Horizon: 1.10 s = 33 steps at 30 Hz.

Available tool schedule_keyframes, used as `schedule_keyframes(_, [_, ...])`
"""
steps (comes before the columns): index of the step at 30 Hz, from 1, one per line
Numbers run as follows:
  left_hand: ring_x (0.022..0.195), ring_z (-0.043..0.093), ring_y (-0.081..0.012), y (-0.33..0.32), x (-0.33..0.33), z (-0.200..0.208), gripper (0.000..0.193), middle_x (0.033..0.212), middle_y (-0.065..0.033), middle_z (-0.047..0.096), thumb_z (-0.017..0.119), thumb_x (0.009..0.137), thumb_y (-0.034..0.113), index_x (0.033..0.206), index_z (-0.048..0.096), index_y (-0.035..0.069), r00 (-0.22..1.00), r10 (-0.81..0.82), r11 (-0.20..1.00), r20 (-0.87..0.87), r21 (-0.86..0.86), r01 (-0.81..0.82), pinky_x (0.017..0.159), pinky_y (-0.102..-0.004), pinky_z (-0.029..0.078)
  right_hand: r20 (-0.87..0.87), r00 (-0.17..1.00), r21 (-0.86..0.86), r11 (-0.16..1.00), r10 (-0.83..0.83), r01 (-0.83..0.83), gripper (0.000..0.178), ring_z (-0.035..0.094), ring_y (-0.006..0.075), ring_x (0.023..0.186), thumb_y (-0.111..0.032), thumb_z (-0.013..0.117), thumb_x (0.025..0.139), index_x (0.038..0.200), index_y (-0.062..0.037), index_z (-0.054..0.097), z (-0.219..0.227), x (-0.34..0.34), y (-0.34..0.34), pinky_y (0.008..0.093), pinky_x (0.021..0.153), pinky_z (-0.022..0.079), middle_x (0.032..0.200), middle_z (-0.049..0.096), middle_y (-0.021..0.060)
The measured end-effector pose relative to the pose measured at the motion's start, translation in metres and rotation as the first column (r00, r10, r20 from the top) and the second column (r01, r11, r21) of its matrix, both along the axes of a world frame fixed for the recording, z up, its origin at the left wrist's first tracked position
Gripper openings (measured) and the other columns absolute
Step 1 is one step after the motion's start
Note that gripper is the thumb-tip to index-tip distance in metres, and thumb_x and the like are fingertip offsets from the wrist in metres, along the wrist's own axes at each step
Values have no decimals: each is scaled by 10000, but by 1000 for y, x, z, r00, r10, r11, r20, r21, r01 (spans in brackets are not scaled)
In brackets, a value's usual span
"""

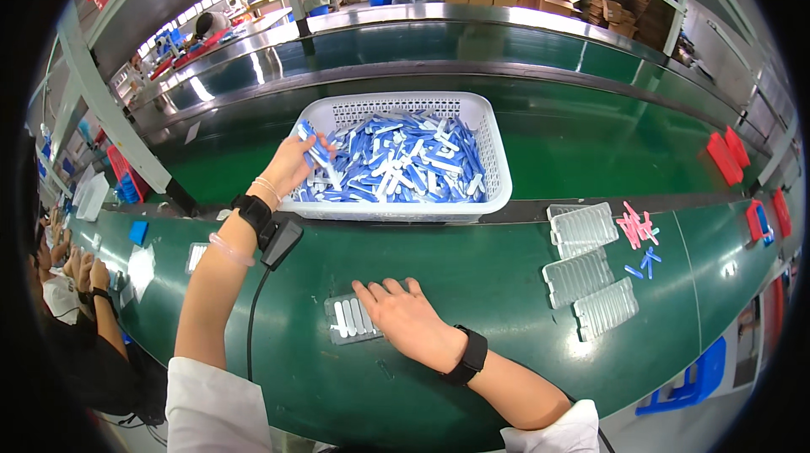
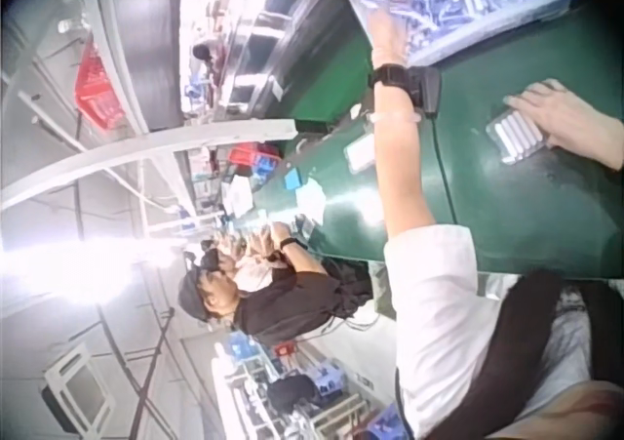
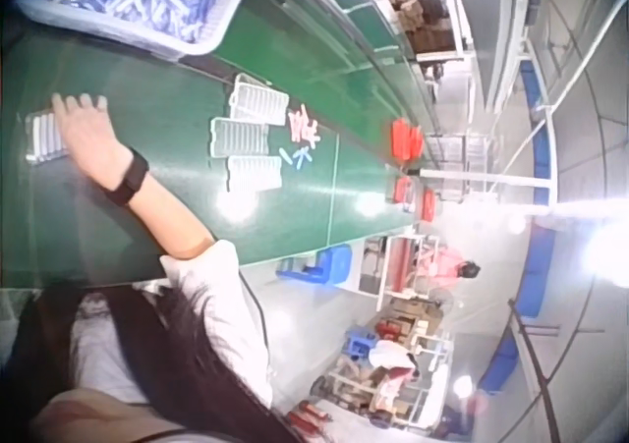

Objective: Sorting and arranging manufactured plastic components into clear trays on an industrial conveyor workbench.

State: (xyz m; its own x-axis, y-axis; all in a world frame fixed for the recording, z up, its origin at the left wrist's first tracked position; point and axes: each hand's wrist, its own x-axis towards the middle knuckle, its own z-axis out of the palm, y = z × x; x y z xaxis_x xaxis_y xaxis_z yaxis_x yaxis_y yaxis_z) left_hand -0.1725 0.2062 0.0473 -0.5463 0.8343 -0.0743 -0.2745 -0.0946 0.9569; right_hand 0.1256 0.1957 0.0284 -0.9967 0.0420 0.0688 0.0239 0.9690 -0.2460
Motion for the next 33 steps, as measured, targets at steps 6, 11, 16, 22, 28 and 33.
schedule_keyframes(6, [583,404,-88,-19,-17,24,125,745,-40,455,400,893,105,943,430,-5,985,-134,971,104,211,110,467,-202,337,-5,999,20,999,31,-31,767,465,239,1048,-87,722,579,1244,-7,349,3,0,-6,365,858,380,1121,493,91])
schedule_keyframes(11, [565,395,-54,-65,81,73,156,764,-17,478,472,877,167,949,472,28,975,-220,975,3,38,220,431,-173,293,126,992,-26,1000,-1,4,735,463,242,1045,-115,716,606,1240,-10,359,8,6,-11,367,860,379,1127,487,92])
schedule_keyframes(16, [510,363,-74,-160,160,88,200,761,-51,496,475,888,179,1013,424,32,915,-397,907,72,-126,403,447,-189,294,-123,992,-167,986,-18,-3,607,492,264,950,-185,698,648,1174,-35,436,11,15,-18,385,810,399,1041,506,109])
schedule_keyframes(22, [557,362,-61,-203,181,33,188,774,-44,477,422,904,126,1053,372,24,923,-340,938,179,-6,346,460,-178,284,-69,980,-979,203,-185,-30,250,546,104,848,-30,613,779,1019,-17,544,47,12,-38,260,709,478,880,548,52])
schedule_keyframes(28, [580,387,-86,-199,187,5,205,789,-63,485,433,901,133,1071,367,37,862,-412,911,295,100,400,459,-202,279,-54,981,-995,88,-188,-38,185,551,117,859,6,594,782,961,18,552,28,8,-41,280,771,481,913,558,55])
schedule_keyframes(33, [590,378,-78,-194,182,-12,203,815,-70,473,374,927,164,1063,399,16,800,-443,895,405,160,415,475,-197,310,81,918,-977,-214,-389,-5,101,579,137,747,3,582,787,880,37,564,30,15,-23,254,708,478,868,573,85])
